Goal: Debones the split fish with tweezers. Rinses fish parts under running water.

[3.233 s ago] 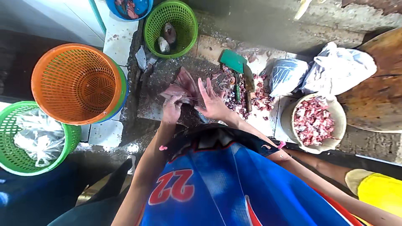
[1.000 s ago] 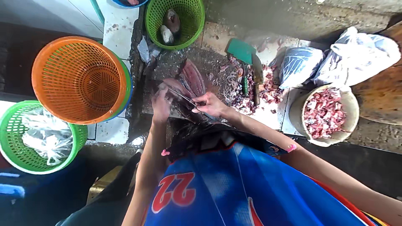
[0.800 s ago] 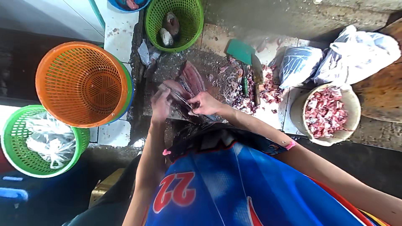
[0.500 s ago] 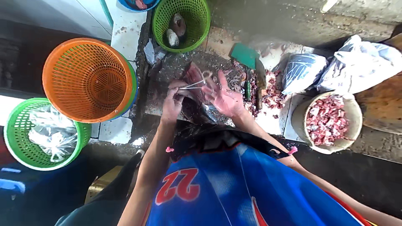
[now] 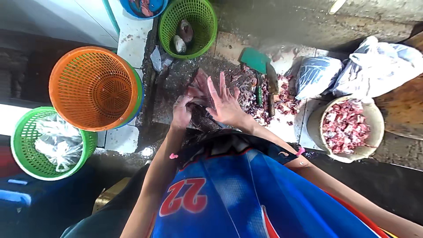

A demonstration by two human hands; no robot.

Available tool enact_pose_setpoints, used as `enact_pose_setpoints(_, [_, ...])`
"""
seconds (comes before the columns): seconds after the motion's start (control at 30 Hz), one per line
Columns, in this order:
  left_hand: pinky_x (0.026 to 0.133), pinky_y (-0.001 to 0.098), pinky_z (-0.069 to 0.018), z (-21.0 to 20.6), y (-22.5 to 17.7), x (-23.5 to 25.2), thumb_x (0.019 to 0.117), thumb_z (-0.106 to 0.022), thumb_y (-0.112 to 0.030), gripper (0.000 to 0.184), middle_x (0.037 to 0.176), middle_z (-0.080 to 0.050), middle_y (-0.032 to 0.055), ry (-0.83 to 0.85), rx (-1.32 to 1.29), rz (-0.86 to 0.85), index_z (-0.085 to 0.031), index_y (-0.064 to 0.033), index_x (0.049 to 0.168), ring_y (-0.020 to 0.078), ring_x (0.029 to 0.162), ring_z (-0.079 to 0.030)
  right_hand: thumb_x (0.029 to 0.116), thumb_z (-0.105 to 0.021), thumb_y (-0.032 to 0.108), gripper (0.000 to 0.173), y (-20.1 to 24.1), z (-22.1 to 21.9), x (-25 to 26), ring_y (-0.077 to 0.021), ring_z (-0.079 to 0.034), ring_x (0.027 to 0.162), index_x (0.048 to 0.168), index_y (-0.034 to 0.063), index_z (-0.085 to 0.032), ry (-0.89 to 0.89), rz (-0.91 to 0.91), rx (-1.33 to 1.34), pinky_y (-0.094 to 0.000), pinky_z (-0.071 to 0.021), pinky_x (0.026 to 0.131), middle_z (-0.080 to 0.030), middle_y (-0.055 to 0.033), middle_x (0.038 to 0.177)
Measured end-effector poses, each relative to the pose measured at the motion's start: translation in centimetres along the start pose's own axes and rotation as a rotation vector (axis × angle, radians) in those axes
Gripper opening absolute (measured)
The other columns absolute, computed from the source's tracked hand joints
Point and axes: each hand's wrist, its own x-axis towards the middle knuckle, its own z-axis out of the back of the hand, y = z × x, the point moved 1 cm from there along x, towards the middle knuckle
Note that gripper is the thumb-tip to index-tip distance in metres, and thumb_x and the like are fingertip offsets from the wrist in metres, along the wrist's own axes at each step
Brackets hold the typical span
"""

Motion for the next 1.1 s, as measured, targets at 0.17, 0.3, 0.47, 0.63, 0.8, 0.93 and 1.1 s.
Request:
enact_pose_setpoints(0.17, [0.08, 0.0357, -0.0584, 0.0, -0.2, -0.2, 0.0935, -0.06, 0.0, 0.018, 0.101, -0.069, 0.0088, -0.036, -0.037, 0.034, -0.063, -0.0048, 0.11, 0.0187, 0.09, -0.067, 0.0914, -0.067, 0.052, 0.107, -1.5, -0.2, 0.6, -0.0448, -0.054, 0.135, 0.168, 0.025, 0.004, 0.037, -0.015, 0.239, -0.0856, -0.0333, 0.098, -0.027, -0.0171, 0.169])
enact_pose_setpoints(0.3, [0.083, 0.0332, -0.0576, 0.7, -0.2, 0.0, 0.0991, -0.054, -0.005, 0.008, 0.091, -0.067, 0.0063, -0.074, -0.211, 0.089, -0.061, -0.0076, 0.1, 0.0169, 0.087, -0.067, 0.1026, -0.051, 0.019, 0.076, -2.8, 0.3, 0.4, -0.0181, -0.069, 0.095, 0.167, 0.0206, -0.011, -0.001, -0.252, 1.372, -0.0365, -0.0589, 0.074, -0.052, -0.0132, 0.154])
enact_pose_setpoints(0.47, [0.091, 0.0382, -0.055, -0.4, -0.2, -0.9, 0.1001, -0.052, -0.007, 0.01, 0.101, -0.067, 0.0071, -0.094, -0.159, 0.071, -0.061, -0.0071, 0.106, 0.0202, 0.098, -0.065, 0.0957, -0.063, 0.042, 0.101, -2.4, 0.9, -0.6, -0.0363, -0.037, 0.15, 0.168, 0.0185, 0.003, -0.094, 0.02, 0.65, -0.0672, -0.0385, 0.112, -0.015, -0.0149, 0.173])
enact_pose_setpoints(0.63, [0.09, 0.0377, -0.0557, 0.3, 0.6, -0.9, 0.0997, -0.056, -0.011, 0.013, 0.106, -0.065, 0.0075, -0.087, -0.168, 0.097, -0.059, -0.0088, 0.112, 0.0196, 0.099, -0.065, 0.0974, -0.061, 0.007, 0.089, -3.2, 0.7, 1.4, -0.0286, -0.065, 0.122, 0.167, 0.0154, -0.007, -0.117, -0.01, 1.398, -0.0447, -0.0603, 0.091, -0.046, -0.0147, 0.158])
enact_pose_setpoints(0.8, [0.098, 0.0418, -0.0551, 2.8, 0.2, -1.9, 0.0987, -0.068, -0.021, 0.036, 0.129, -0.067, 0.0061, -0.005, 0.102, 0.005, -0.062, -0.0133, 0.134, 0.0211, 0.116, -0.064, 0.0822, -0.073, 0.009, 0.095, -0.2, 1.8, 0.8, -0.0353, -0.06, 0.129, 0.164, 0.0333, -0.031, 0.042, 0.092, 0.199, -0.0731, -0.0433, 0.1, -0.046, -0.0089, 0.16])
enact_pose_setpoints(0.93, [0.089, 0.0465, -0.0586, 2.8, -0.9, -0.3, 0.0849, -0.072, 0.008, 0.039, 0.113, -0.07, 0.0145, -0.137, -0.028, -0.041, -0.061, -0.0016, 0.121, 0.0263, 0.102, -0.069, 0.0805, -0.075, 0.013, 0.065, 0.4, 0.6, 0.8, -0.0351, -0.064, 0.121, 0.143, 0.0265, -0.063, 0.444, 0.057, 0.085, -0.0754, -0.036, 0.105, -0.071, -0.0098, 0.126])
enact_pose_setpoints(1.1, [0.09, 0.041, -0.0568, 3.7, -1.7, -0.7, 0.099, -0.06, -0.01, 0.023, 0.109, -0.069, 0.0094, -0.221, -0.119, 0.005, -0.06, -0.0056, 0.122, 0.0208, 0.1, -0.067, 0.0843, -0.074, 0.02, 0.052, 0.0, 0.6, -0.2, -0.032, -0.07, 0.104, 0.136, 0.017, -0.068, 0.538, 0.155, 0.292, -0.0595, -0.0536, 0.093, -0.074, -0.0125, 0.111])
